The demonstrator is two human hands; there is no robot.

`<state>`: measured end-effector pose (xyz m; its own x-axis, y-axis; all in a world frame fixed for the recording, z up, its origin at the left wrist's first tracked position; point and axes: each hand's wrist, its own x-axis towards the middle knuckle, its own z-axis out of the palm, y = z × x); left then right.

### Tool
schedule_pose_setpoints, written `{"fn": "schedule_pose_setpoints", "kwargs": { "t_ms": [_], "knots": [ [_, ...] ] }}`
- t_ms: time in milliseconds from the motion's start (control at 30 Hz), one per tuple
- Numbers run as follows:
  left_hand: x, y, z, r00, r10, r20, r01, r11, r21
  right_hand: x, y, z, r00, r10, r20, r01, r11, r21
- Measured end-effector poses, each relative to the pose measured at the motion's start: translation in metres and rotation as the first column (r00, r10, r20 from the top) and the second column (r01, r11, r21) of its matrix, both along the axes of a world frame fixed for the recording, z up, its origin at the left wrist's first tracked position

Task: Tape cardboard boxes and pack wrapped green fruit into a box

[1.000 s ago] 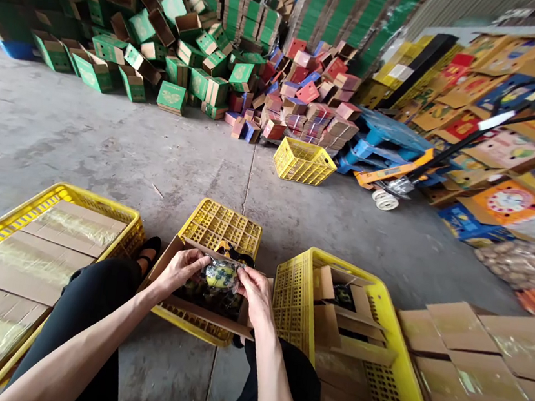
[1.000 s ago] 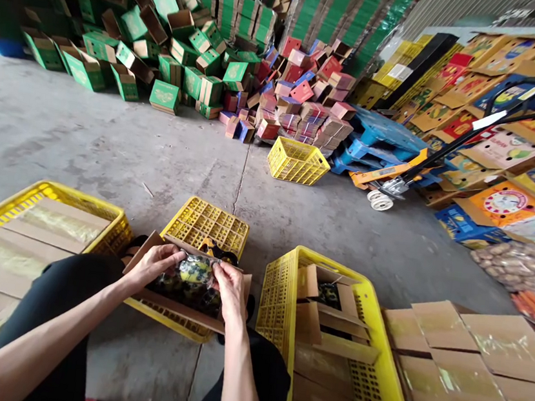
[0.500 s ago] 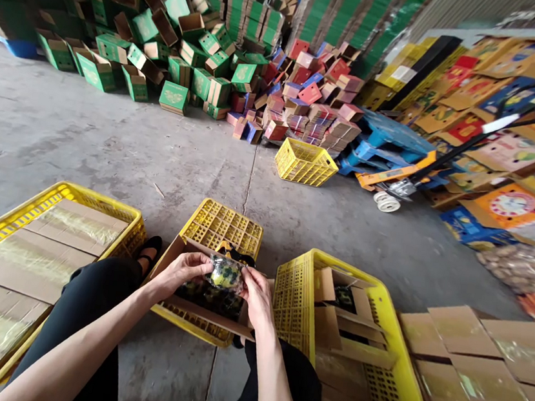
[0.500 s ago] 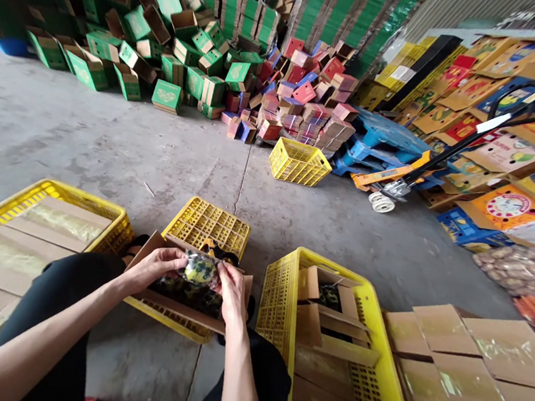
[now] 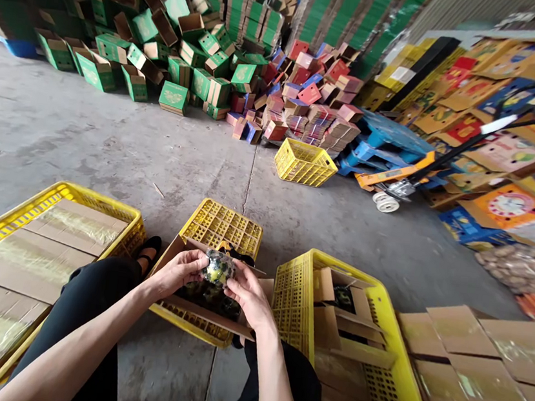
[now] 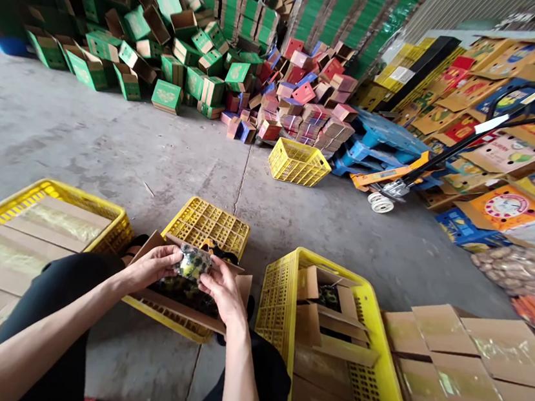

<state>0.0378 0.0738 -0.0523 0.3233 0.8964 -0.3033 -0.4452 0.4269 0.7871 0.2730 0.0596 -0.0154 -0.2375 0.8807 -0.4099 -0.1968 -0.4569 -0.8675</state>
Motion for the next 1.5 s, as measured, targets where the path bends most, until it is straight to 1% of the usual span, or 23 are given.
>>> {"fn": "schedule_pose_setpoints", "kwargs": {
  "t_ms": [167,300,433,500,600,700,800,933,1033,1133,1200,1267,1333,1400,1500],
  "knots": [
    [0.0,-0.002,0.007,0.998,-0.017,0.067,0.018,1.0,-0.01,0.002,0.0,0.003,0.995,0.088,-0.05,-0.088,0.996,0.009],
    [0.001,-0.003,0.009,0.993,-0.048,0.112,0.048,0.999,-0.003,0.004,0.0,0.003,0.995,0.085,-0.053,-0.085,0.996,-0.006],
    [0.002,-0.003,0.007,0.986,-0.052,0.158,0.052,0.999,-0.001,0.006,0.0,0.002,0.995,0.073,-0.063,-0.074,0.997,-0.001],
    [0.001,-0.003,0.005,0.989,-0.039,0.142,0.041,0.999,-0.009,0.007,0.0,0.001,0.995,0.069,-0.067,-0.069,0.998,0.003],
    [0.0,-0.004,0.007,0.998,-0.023,0.065,0.024,1.0,-0.013,0.007,0.0,0.001,0.997,0.047,-0.065,-0.047,0.999,0.007],
    [0.001,-0.007,0.01,0.999,-0.053,0.001,0.053,0.999,-0.006,0.007,0.0,0.002,0.998,0.039,-0.052,-0.038,0.999,0.014],
    [0.001,-0.008,0.012,0.996,-0.089,0.013,0.09,0.995,-0.038,0.007,0.0,0.003,0.998,0.058,-0.037,-0.057,0.998,0.026],
    [-0.001,-0.006,0.014,0.996,-0.083,0.043,0.086,0.993,-0.081,0.008,-0.001,0.002,0.995,0.096,-0.001,-0.096,0.994,0.05],
    [-0.003,-0.005,0.015,0.997,-0.077,0.02,0.078,0.993,-0.089,0.009,0.0,-0.002,0.987,0.122,0.107,-0.137,0.981,0.141],
    [-0.003,-0.005,0.013,0.996,-0.088,-0.015,0.086,0.99,-0.112,0.008,0.001,-0.004,0.968,0.084,0.237,-0.156,0.94,0.304],
    [-0.001,-0.005,0.01,0.995,-0.087,-0.041,0.081,0.987,-0.136,0.007,0.002,-0.003,0.959,0.063,0.275,-0.166,0.915,0.369],
    [0.0,-0.005,0.006,0.995,-0.08,-0.066,0.07,0.986,-0.154,0.006,0.003,-0.002,0.96,0.056,0.274,-0.158,0.916,0.368],
    [0.001,-0.004,0.002,0.992,-0.092,-0.082,0.078,0.984,-0.161,0.004,0.003,-0.001,0.967,0.021,0.254,-0.108,0.936,0.334],
    [0.001,-0.005,0.0,0.987,-0.124,-0.098,0.106,0.98,-0.168,0.003,0.003,-0.002,0.971,-0.041,0.238,-0.034,0.953,0.303],
    [0.001,-0.007,0.0,0.973,-0.191,-0.128,0.172,0.974,-0.145,0.003,0.003,-0.003,0.958,-0.118,0.261,0.035,0.953,0.3]
  ]
}}
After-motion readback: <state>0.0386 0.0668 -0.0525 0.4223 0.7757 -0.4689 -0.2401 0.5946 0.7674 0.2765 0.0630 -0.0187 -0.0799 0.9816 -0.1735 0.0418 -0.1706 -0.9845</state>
